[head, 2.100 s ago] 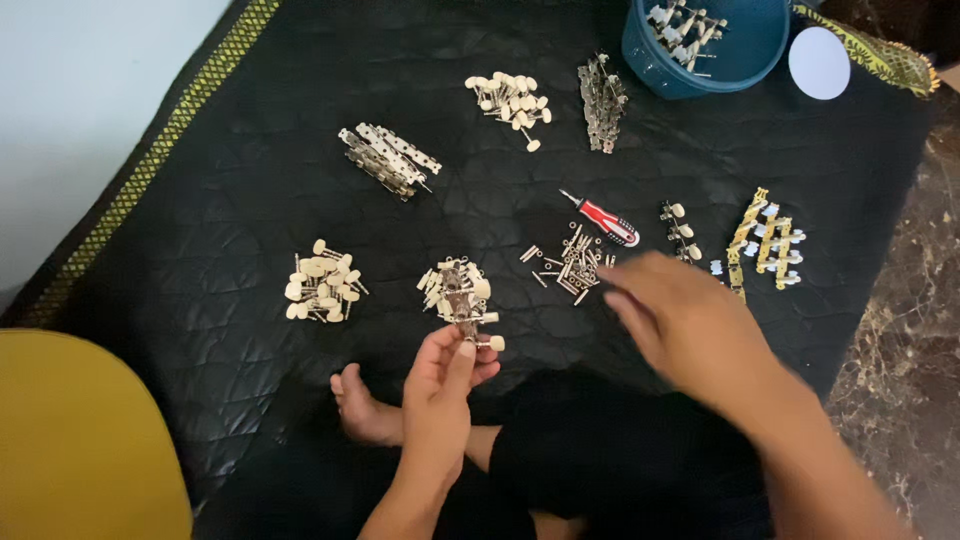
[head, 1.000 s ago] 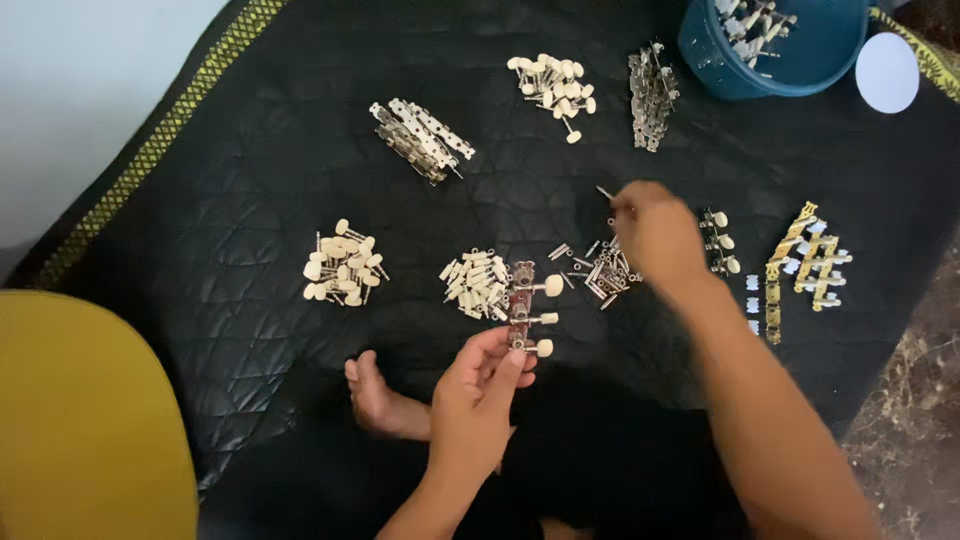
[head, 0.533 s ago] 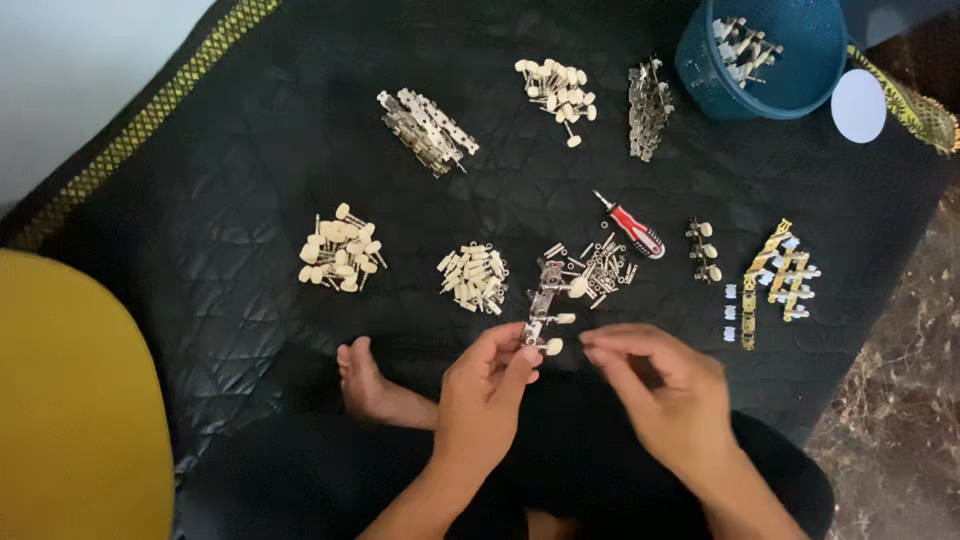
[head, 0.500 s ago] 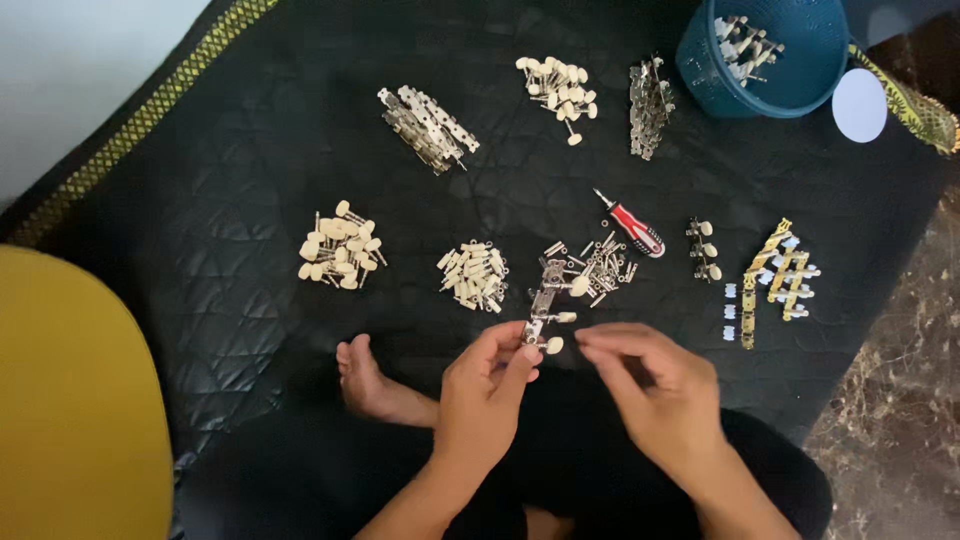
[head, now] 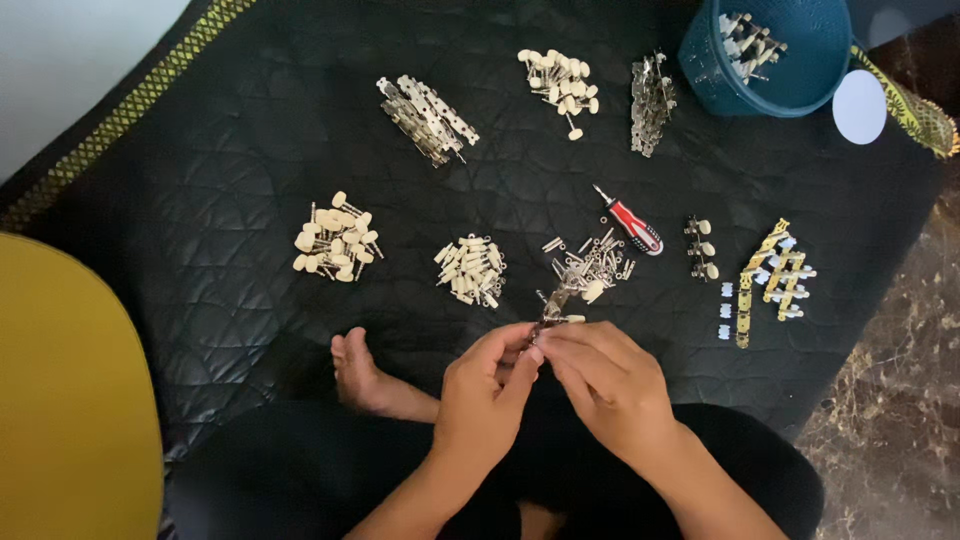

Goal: The person assembles guitar machine heads by hand, inserting tuning pegs and using a screwdriver to secure them on a metal plate while sitting on a mat.

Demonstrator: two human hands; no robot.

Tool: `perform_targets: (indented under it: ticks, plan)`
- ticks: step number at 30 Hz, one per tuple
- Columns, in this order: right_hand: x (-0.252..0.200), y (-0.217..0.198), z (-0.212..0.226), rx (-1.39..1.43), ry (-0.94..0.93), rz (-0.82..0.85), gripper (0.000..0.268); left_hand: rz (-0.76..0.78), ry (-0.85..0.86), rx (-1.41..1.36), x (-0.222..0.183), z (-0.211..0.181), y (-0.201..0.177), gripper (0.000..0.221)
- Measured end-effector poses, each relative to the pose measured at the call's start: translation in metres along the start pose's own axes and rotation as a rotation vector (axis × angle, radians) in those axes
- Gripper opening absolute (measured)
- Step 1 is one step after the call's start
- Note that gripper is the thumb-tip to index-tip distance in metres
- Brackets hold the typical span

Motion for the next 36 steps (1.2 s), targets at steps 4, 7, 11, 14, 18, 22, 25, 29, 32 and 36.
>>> perform_targets:
  ticks: [4,7,11,14,18,22,25,29,32,36]
  plan:
    - [0.010,-0.005,0.008,-0.095,-0.067,0.045,0.013,-0.020,0.028,0.023,0.001,-0.001,-0.001,0.026]
    - [0.010,-0.007,0.011,-0.204,-0.128,0.063,0.014,-0.005,-0.070,-0.049,0.001,-0.007,-0.003,0.029]
    - [0.008,-0.006,0.011,-0.277,-0.189,0.045,0.017,0.009,-0.134,-0.095,0.001,-0.007,-0.003,0.030]
    - [0.003,-0.005,0.004,-0.247,-0.108,0.048,0.018,-0.008,-0.102,-0.129,-0.001,0.001,0.001,0.030]
    - [-0.002,-0.006,-0.002,-0.082,0.028,0.041,0.018,-0.003,-0.099,-0.153,-0.001,-0.009,-0.004,0.029]
    - [-0.005,-0.007,-0.005,-0.094,0.014,0.111,0.032,-0.001,-0.123,-0.158,0.000,-0.008,-0.005,0.030]
    - [0.000,-0.008,0.000,-0.038,0.034,0.148,0.030,0.029,-0.178,-0.148,0.000,-0.004,-0.003,0.037]
    - [0.006,-0.017,0.005,0.040,0.091,0.074,0.019,-0.024,-0.166,-0.193,0.001,-0.007,-0.002,0.030]
    - [0.004,-0.019,0.001,-0.046,0.045,0.064,0.016,-0.010,-0.194,-0.163,0.001,-0.009,-0.004,0.032]
    - [-0.003,-0.013,-0.002,-0.208,-0.049,0.172,0.024,-0.017,-0.126,-0.156,0.001,-0.007,-0.002,0.030]
Point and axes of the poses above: each hand's wrist, its own x-axis towards the middle knuckle, its own y-axis out of the palm, z = x × y, the point moved 3 cm from there along x, towards the middle knuckle, and after that the axes turned 6 degrees about y, right-handed, at the moved point
